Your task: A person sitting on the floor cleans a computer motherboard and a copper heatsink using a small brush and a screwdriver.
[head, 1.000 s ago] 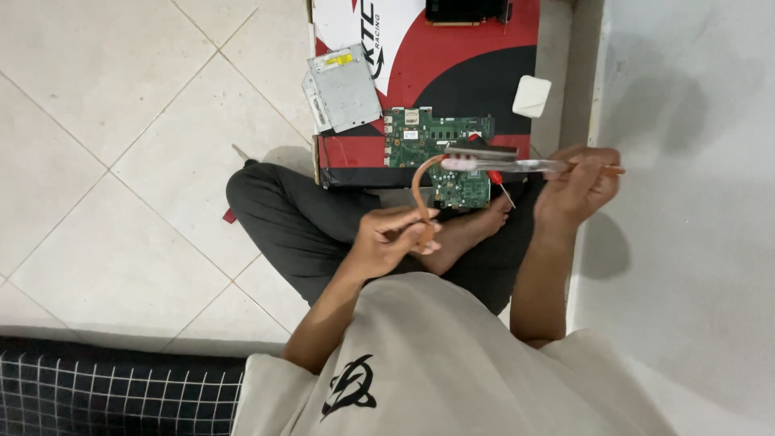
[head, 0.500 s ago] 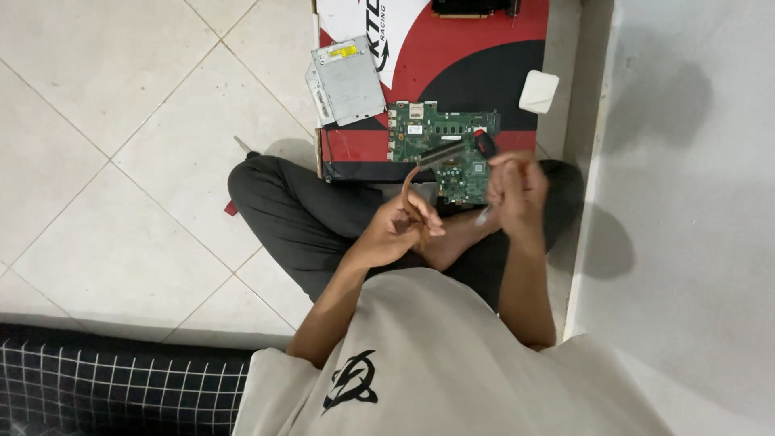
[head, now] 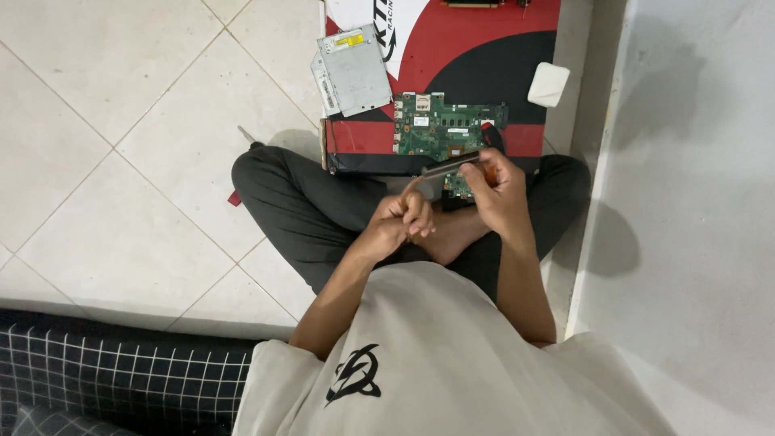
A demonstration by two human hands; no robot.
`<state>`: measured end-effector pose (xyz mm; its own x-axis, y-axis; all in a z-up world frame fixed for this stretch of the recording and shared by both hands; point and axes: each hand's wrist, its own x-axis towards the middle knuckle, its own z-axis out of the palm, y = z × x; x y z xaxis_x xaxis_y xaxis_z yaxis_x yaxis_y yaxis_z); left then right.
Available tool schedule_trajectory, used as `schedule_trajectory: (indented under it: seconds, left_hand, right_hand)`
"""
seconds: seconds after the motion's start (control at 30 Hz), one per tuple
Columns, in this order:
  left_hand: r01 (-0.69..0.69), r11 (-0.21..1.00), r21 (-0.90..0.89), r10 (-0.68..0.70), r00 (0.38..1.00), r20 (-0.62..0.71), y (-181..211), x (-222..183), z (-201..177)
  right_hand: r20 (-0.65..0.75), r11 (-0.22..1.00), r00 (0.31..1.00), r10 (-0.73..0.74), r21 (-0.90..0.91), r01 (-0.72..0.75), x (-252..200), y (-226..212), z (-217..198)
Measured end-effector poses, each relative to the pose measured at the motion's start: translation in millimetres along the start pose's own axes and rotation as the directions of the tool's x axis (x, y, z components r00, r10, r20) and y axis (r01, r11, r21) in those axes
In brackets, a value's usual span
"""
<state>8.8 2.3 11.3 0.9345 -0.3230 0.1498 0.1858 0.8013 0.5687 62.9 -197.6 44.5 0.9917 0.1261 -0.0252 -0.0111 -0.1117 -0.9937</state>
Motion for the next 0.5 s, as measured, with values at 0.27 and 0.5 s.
schedule_trajectory:
  seconds: [0.27,0.5]
  left_hand:
    - [0.2,0.98,0.005,-0.19,0.939,-0.288,28.8,3.2,-2.3]
    - [0.278,0.959,0.05,-0.24,0.896,-0.373,34.8,2.3,-1.2]
  right_hand:
    - [0.057,0.984,0.997,0.061,-0.169,-0.051,-2.6,-13.7,6.8]
    - [0.072,0.959,0.995,0.069,-0.279,-0.046,-5.7,-10.7,4.3]
